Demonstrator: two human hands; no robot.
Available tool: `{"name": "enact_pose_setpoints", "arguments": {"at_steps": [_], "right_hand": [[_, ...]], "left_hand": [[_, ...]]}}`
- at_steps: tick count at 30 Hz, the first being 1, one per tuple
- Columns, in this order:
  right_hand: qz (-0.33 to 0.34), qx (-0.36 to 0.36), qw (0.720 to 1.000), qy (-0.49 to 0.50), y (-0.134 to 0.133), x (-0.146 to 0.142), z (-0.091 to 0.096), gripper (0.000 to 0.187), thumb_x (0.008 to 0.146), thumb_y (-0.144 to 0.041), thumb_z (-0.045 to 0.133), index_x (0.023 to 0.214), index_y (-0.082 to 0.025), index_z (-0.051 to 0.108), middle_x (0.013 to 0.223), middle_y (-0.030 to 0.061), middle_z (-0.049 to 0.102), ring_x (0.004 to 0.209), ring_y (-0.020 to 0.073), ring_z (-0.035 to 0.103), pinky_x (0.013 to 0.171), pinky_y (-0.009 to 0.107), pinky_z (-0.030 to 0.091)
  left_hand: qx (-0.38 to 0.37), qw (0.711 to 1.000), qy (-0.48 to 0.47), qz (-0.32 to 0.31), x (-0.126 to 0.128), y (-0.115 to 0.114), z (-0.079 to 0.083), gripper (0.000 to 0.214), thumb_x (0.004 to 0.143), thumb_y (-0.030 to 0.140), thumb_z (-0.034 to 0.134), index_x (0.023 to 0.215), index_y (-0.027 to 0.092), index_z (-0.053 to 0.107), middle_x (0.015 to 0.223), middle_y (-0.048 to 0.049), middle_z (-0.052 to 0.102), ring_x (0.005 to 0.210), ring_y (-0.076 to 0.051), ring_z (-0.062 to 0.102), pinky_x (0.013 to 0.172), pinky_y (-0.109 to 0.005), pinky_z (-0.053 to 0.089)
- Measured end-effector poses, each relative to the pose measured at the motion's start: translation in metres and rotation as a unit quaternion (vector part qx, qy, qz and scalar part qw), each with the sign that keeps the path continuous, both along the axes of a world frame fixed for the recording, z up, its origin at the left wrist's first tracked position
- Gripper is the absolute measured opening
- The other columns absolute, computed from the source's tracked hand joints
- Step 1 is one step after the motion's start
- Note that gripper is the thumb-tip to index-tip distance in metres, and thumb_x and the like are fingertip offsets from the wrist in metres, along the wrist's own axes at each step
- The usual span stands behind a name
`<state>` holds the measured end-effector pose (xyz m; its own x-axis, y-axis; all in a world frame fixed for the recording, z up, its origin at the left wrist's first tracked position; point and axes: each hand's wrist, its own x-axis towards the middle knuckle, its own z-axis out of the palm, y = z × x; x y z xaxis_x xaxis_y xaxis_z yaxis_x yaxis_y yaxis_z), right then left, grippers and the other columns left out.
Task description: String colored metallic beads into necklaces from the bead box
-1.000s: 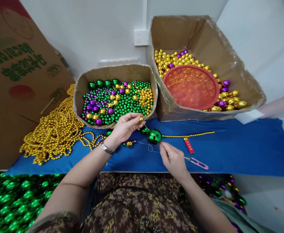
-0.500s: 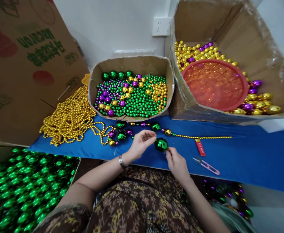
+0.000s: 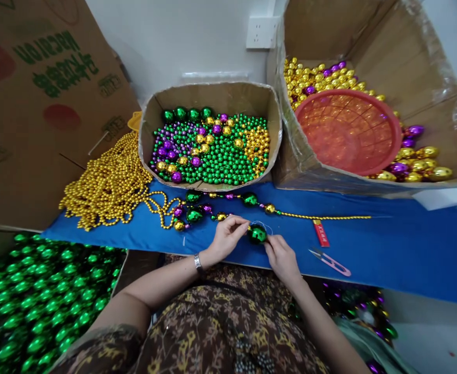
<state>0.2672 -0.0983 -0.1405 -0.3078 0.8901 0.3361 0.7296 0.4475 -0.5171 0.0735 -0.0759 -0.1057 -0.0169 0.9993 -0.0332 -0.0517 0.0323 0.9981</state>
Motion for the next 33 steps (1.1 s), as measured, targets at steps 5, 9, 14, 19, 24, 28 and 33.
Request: {"name": "enact_pose_setpoints", "arguments": {"at_steps": [5, 9, 14, 19, 24, 28, 33], "right_hand": [[-0.006, -0.023, 1.0, 0.007, -0.001, 0.003, -0.002, 0.022, 0.095, -0.022, 0.041, 0.109, -0.018, 0.057, 0.093, 0.0087, 0.067, 0.085, 0.0203, 0.066, 0.075, 0.031, 0.055], [-0.033, -0.043, 0.998, 0.018, 0.005, 0.003, 0.021, 0.031, 0.093, -0.021, 0.043, 0.122, -0.018, 0.054, 0.104, 0.0103, 0.066, 0.085, 0.0197, 0.067, 0.079, 0.034, 0.056], [-0.008, -0.044, 0.994, 0.103, 0.023, -0.011, 0.066, 0.031, 0.096, -0.027, 0.045, 0.124, -0.021, 0.056, 0.115, 0.0105, 0.065, 0.094, 0.0184, 0.066, 0.085, 0.032, 0.054], [0.048, -0.053, 0.986, 0.154, 0.031, -0.024, 0.083, 0.025, 0.098, -0.029, 0.043, 0.103, -0.019, 0.066, 0.086, 0.005, 0.069, 0.076, 0.0154, 0.067, 0.074, 0.028, 0.055], [0.0, -0.084, 0.965, 0.25, 0.026, -0.023, 0.101, 0.027, 0.099, -0.033, 0.042, 0.103, -0.019, 0.065, 0.067, -0.0009, 0.062, 0.056, 0.0107, 0.06, 0.057, 0.022, 0.052], [0.029, -0.079, 0.96, 0.266, 0.024, -0.025, 0.117, 0.027, 0.099, -0.034, 0.042, 0.101, -0.02, 0.065, 0.059, -0.0038, 0.058, 0.052, 0.0088, 0.058, 0.056, 0.02, 0.049], [0.022, -0.071, 0.968, 0.238, 0.025, -0.026, 0.115, 0.028, 0.099, -0.034, 0.043, 0.102, -0.019, 0.067, 0.061, -0.0027, 0.06, 0.051, 0.0091, 0.058, 0.054, 0.02, 0.048]], "left_hand": [[0.057, 0.997, 0.044, -0.008, -0.003, -0.005, -0.002, 0.018, 0.084, 0.036, 0.065, 0.082, 0.019, 0.071, 0.084, -0.0062, 0.068, 0.077, -0.017, 0.063, 0.07, -0.03, 0.052], [0.128, 0.983, 0.126, -0.038, -0.014, 0.008, 0.026, 0.014, 0.085, 0.032, 0.064, 0.085, 0.021, 0.073, 0.085, -0.0054, 0.071, 0.081, -0.017, 0.065, 0.074, -0.029, 0.051], [0.202, 0.965, 0.157, -0.058, -0.016, 0.03, 0.088, 0.012, 0.086, 0.029, 0.064, 0.09, 0.022, 0.073, 0.086, -0.0035, 0.073, 0.077, -0.015, 0.066, 0.072, -0.027, 0.053], [0.207, 0.969, 0.124, -0.048, -0.01, 0.034, 0.107, 0.014, 0.087, 0.029, 0.062, 0.093, 0.022, 0.072, 0.087, -0.0039, 0.072, 0.078, -0.014, 0.066, 0.073, -0.028, 0.054], [0.194, 0.97, 0.123, -0.082, -0.014, 0.039, 0.083, 0.022, 0.089, 0.031, 0.06, 0.106, 0.019, 0.067, 0.1, -0.0085, 0.07, 0.088, -0.017, 0.066, 0.078, -0.029, 0.054], [0.246, 0.935, 0.219, -0.13, -0.021, 0.051, 0.082, 0.019, 0.09, 0.027, 0.057, 0.103, 0.019, 0.068, 0.096, -0.0076, 0.071, 0.088, -0.017, 0.066, 0.08, -0.03, 0.052], [0.282, 0.852, 0.441, -0.029, -0.061, 0.098, 0.097, 0.023, 0.093, 0.026, 0.049, 0.104, 0.016, 0.067, 0.098, -0.0102, 0.07, 0.093, -0.021, 0.062, 0.083, -0.035, 0.049]]}}
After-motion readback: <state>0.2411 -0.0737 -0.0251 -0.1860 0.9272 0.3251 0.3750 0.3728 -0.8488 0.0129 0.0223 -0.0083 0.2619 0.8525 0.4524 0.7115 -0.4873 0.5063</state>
